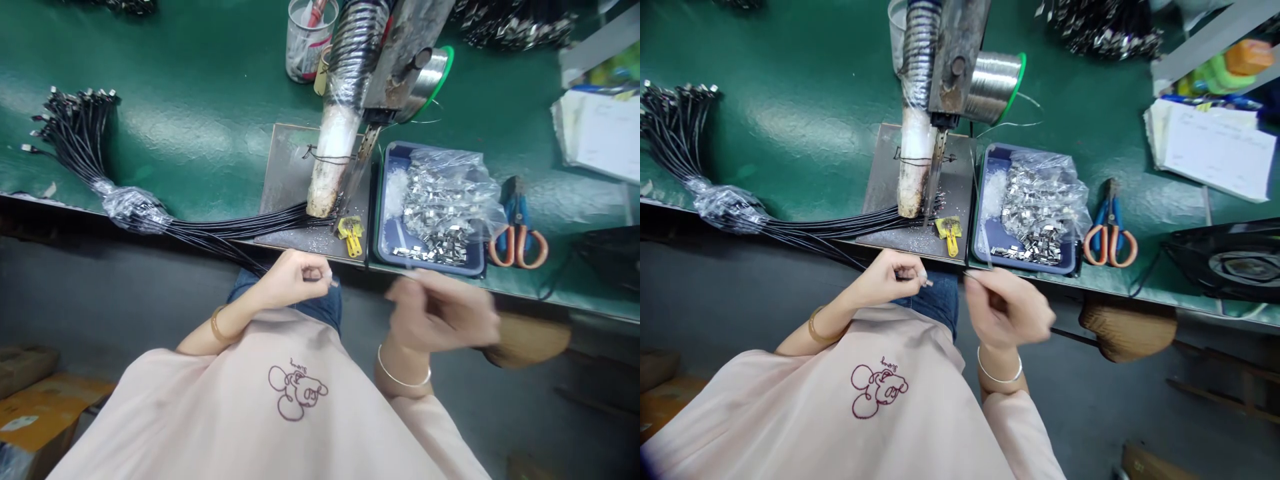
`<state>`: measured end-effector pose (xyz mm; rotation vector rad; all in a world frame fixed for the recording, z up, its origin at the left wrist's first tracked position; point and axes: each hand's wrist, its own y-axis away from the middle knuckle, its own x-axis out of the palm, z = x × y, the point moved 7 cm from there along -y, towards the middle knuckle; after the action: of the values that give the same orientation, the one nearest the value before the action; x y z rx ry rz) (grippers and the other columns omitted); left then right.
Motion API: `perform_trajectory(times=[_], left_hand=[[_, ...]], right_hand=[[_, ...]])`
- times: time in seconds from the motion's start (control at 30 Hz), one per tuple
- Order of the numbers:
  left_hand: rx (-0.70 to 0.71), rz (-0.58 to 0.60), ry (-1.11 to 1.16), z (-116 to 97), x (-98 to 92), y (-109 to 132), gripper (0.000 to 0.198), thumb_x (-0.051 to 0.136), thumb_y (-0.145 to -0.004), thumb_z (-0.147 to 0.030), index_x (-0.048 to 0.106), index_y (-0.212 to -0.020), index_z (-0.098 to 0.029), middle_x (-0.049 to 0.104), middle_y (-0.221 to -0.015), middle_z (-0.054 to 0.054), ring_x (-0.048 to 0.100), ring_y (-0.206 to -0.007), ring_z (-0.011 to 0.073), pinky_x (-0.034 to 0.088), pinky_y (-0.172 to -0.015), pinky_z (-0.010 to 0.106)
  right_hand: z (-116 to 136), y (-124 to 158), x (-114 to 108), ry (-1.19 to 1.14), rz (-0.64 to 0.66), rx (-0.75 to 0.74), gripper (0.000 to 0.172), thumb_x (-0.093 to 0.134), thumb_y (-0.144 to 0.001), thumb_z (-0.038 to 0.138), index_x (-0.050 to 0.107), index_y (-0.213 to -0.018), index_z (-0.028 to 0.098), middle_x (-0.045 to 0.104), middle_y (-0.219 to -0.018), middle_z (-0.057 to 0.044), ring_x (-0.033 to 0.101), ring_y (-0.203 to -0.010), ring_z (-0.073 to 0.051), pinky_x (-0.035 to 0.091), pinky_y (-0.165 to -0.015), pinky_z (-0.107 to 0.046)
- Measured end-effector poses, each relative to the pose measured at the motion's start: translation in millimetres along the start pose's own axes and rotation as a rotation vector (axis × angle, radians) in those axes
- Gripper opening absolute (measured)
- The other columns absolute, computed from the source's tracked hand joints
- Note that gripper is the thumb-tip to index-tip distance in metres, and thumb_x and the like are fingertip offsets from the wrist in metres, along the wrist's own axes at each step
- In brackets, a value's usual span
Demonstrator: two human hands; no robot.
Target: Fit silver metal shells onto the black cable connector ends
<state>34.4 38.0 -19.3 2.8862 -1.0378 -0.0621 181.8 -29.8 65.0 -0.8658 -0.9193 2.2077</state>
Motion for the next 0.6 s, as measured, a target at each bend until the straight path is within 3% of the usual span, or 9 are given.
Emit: perform_trajectory(times=[0.07, 0.1, 0.2, 0.23, 0.3, 0.37, 0.47, 0.6], left_hand=[[-0.021, 0.018, -0.019, 11, 1.6, 8, 0.010, 0.067, -0.075, -0.018, 0.071, -0.068, -0.012, 0.054, -0.051, -0.003, 0.043, -0.049, 0.0059, 0.036, -0.048, 0.018], [-0.032, -0.032, 0.010, 16, -2.1, 11, 0.013, 0.070, -0.077, -0.023, 0.075, -0.075, -0.011, 0.062, -0.057, 0.000, 0.051, -0.052, 0.0082, 0.043, -0.050, 0.019], [0.088, -0.310, 0.003, 15, -26.5, 17, 0.020, 0.072, -0.083, -0.031, 0.076, -0.084, -0.011, 0.075, -0.078, 0.009, 0.067, -0.067, 0.0151, 0.055, -0.059, 0.025], [0.184, -0.407, -0.072, 7, -35.9, 18, 0.018, 0.071, -0.085, -0.030, 0.076, -0.084, -0.012, 0.076, -0.082, 0.009, 0.069, -0.072, 0.0164, 0.057, -0.064, 0.027], [0.389, -0.548, -0.331, -13, -48.1, 18, 0.016, 0.065, -0.091, -0.025, 0.075, -0.086, -0.014, 0.077, -0.089, 0.010, 0.069, -0.082, 0.0186, 0.058, -0.078, 0.034], [0.469, -0.576, -0.657, -25, -50.2, 8, 0.017, 0.059, -0.094, -0.020, 0.075, -0.095, -0.016, 0.075, -0.099, 0.012, 0.065, -0.093, 0.0228, 0.054, -0.090, 0.042], [0.376, -0.510, -1.007, -21, -50.7, -19, 0.022, 0.053, -0.095, -0.014, 0.074, -0.100, -0.015, 0.070, -0.100, 0.014, 0.059, -0.092, 0.0261, 0.050, -0.085, 0.043], [0.459, -0.560, -1.067, -20, -54.8, -29, 0.026, 0.050, -0.097, -0.015, 0.074, -0.087, -0.017, 0.064, -0.087, 0.009, 0.053, -0.078, 0.0216, 0.045, -0.074, 0.036]], right_hand=[[-1, -7, -27, 0.024, -0.246, -0.005, 0.005, 0.069, -0.087, 0.030, 0.070, -0.091, 0.028, 0.052, -0.051, 0.006, 0.047, -0.035, -0.011, 0.031, -0.036, -0.027], [-6, -12, -33, 0.044, -0.267, 0.040, 0.007, 0.070, -0.086, 0.028, 0.069, -0.093, 0.028, 0.052, -0.051, 0.006, 0.047, -0.035, -0.012, 0.031, -0.038, -0.027], [-45, -26, -27, 0.197, 0.028, 0.296, 0.009, 0.069, -0.080, 0.019, 0.064, -0.084, 0.025, 0.061, -0.058, 0.002, 0.059, -0.045, -0.016, 0.041, -0.046, -0.030], [-60, -28, -23, 0.299, 0.142, 0.356, 0.013, 0.072, -0.076, 0.017, 0.062, -0.076, 0.024, 0.062, -0.059, 0.000, 0.062, -0.049, -0.018, 0.044, -0.053, -0.033], [-88, -30, -21, 0.464, 0.251, 0.443, 0.023, 0.076, -0.069, 0.012, 0.057, -0.065, 0.024, 0.059, -0.057, 0.000, 0.060, -0.052, -0.018, 0.043, -0.061, -0.035], [-110, -31, -14, 0.529, 0.354, 0.481, 0.028, 0.078, -0.067, 0.010, 0.054, -0.061, 0.023, 0.057, -0.057, 0.000, 0.055, -0.054, -0.017, 0.040, -0.063, -0.035], [-122, -32, 0, 0.503, 0.427, 0.430, 0.032, 0.076, -0.064, 0.005, 0.051, -0.058, 0.023, 0.055, -0.059, 0.001, 0.048, -0.055, -0.015, 0.033, -0.062, -0.033], [-124, -32, 10, 0.478, 0.475, 0.417, 0.034, 0.073, -0.061, 0.000, 0.049, -0.057, 0.023, 0.053, -0.058, 0.002, 0.047, -0.057, -0.015, 0.031, -0.061, -0.032]])
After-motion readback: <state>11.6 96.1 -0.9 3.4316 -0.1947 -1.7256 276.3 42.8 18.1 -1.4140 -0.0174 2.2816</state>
